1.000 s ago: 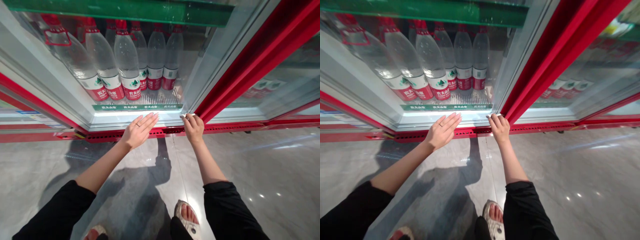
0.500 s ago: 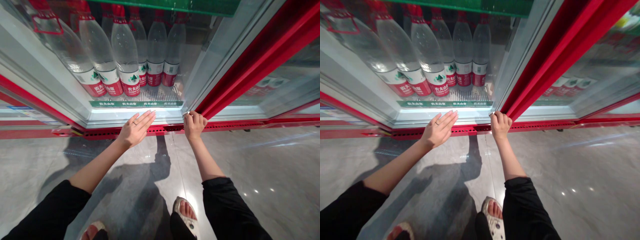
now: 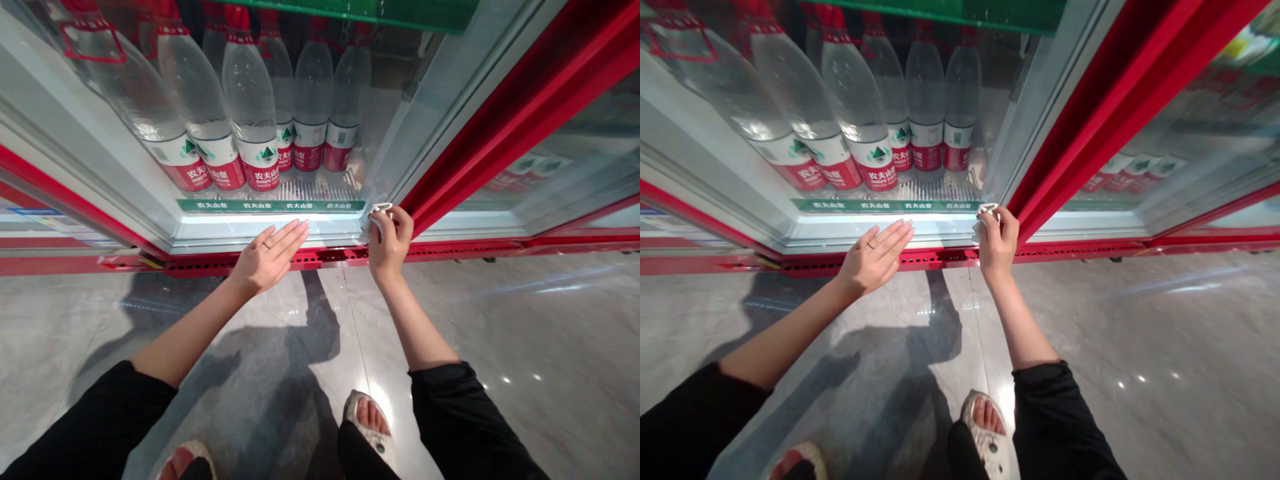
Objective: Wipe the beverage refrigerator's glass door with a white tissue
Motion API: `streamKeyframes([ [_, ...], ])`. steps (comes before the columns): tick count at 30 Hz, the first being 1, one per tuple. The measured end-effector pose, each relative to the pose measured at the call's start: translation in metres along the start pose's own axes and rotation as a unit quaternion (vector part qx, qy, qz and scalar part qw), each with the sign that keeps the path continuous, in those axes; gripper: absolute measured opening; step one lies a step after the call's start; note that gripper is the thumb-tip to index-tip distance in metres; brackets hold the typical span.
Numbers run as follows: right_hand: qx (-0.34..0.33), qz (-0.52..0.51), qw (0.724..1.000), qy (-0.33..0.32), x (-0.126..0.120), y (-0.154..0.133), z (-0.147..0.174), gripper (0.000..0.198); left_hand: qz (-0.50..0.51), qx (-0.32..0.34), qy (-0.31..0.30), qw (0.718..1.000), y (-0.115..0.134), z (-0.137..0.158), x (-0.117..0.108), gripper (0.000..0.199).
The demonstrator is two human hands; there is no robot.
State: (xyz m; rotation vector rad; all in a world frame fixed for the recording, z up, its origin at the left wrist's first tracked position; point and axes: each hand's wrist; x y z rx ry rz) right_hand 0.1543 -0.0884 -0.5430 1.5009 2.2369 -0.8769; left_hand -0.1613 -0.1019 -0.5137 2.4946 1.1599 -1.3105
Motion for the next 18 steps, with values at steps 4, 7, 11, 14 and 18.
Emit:
streamKeyframes([
  [4,-0.015,0.011,1.0,-0.006,0.008,0.002,0.018,0.03,0.0,-0.003,-0.002,1.0,0.0,0.001,-0.002,0.086],
  [7,-0.029,0.019,0.999,-0.03,0.007,0.003,0.033,0.025,0.003,-0.007,-0.008,1.0,0.0,0.004,-0.002,0.084],
  [11,-0.022,0.03,0.999,-0.015,-0.004,0.006,0.018,0.025,0.01,-0.005,-0.012,1.0,0.0,0.006,-0.002,0.082],
  [14,-0.003,0.033,0.999,0.025,-0.009,0.009,-0.009,0.027,0.01,0.0,-0.015,1.0,0.0,0.006,-0.002,0.081],
  [18,0.007,0.017,0.999,0.043,-0.003,0.008,-0.013,0.029,-0.001,0.003,-0.023,1.0,-0.001,0.006,-0.002,0.077],
])
Point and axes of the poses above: each hand's wrist, its own z-axis away from the middle knuckle, its own x-axis out of the palm, y = z × x, and after that the axes turned 2 degrees about -x, right-handed
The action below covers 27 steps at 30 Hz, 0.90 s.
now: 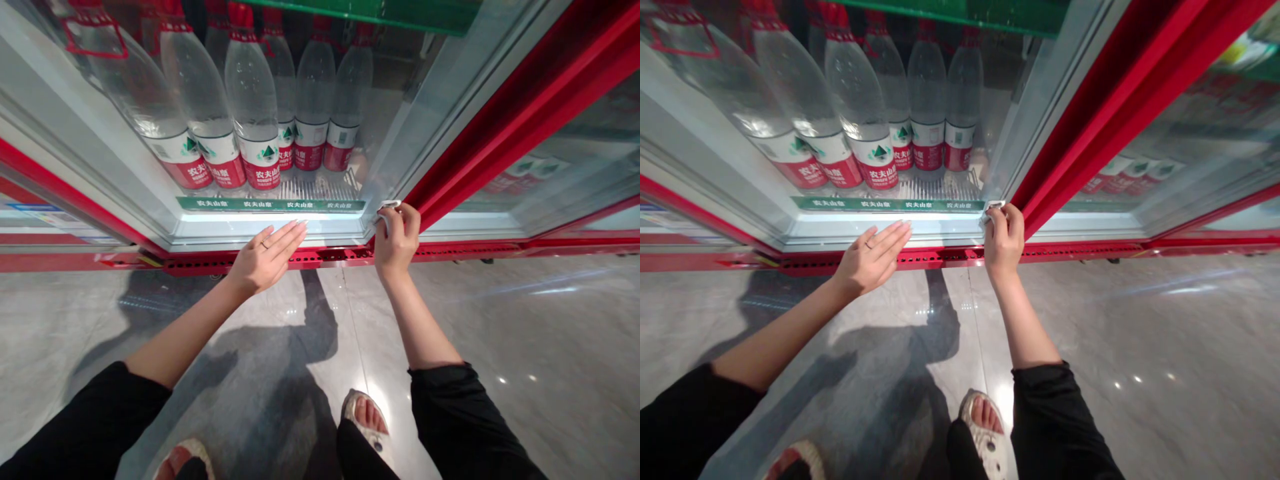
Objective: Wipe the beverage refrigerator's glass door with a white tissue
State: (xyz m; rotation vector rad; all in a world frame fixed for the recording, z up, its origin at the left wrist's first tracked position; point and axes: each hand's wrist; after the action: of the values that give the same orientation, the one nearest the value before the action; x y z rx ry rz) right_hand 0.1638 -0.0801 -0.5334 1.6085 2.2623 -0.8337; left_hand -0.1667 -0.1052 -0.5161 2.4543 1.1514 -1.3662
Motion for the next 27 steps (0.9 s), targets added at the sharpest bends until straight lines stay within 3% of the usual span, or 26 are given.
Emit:
streamKeyframes([
  [6,0.029,-0.057,0.996,-0.057,0.009,-0.003,0.056,0.026,0.002,0.01,0.006,1.0,0.001,-0.001,-0.001,0.08],
  [10,0.088,-0.099,0.989,-0.072,0.015,-0.01,0.074,0.03,0.014,0.013,0.028,0.999,0.002,-0.002,-0.001,0.083],
  [16,0.201,-0.145,0.968,-0.045,0.034,-0.06,0.087,0.032,0.016,-0.006,0.028,0.999,0.006,-0.007,-0.001,0.086],
  [20,0.229,-0.183,0.955,-0.054,0.035,-0.076,0.086,0.03,0.015,0.007,0.022,1.0,0.009,-0.011,-0.001,0.086],
  [27,0.298,-0.191,0.935,0.004,0.022,-0.057,0.056,0.035,0.021,-0.013,0.009,1.0,0.003,-0.007,0.001,0.088],
])
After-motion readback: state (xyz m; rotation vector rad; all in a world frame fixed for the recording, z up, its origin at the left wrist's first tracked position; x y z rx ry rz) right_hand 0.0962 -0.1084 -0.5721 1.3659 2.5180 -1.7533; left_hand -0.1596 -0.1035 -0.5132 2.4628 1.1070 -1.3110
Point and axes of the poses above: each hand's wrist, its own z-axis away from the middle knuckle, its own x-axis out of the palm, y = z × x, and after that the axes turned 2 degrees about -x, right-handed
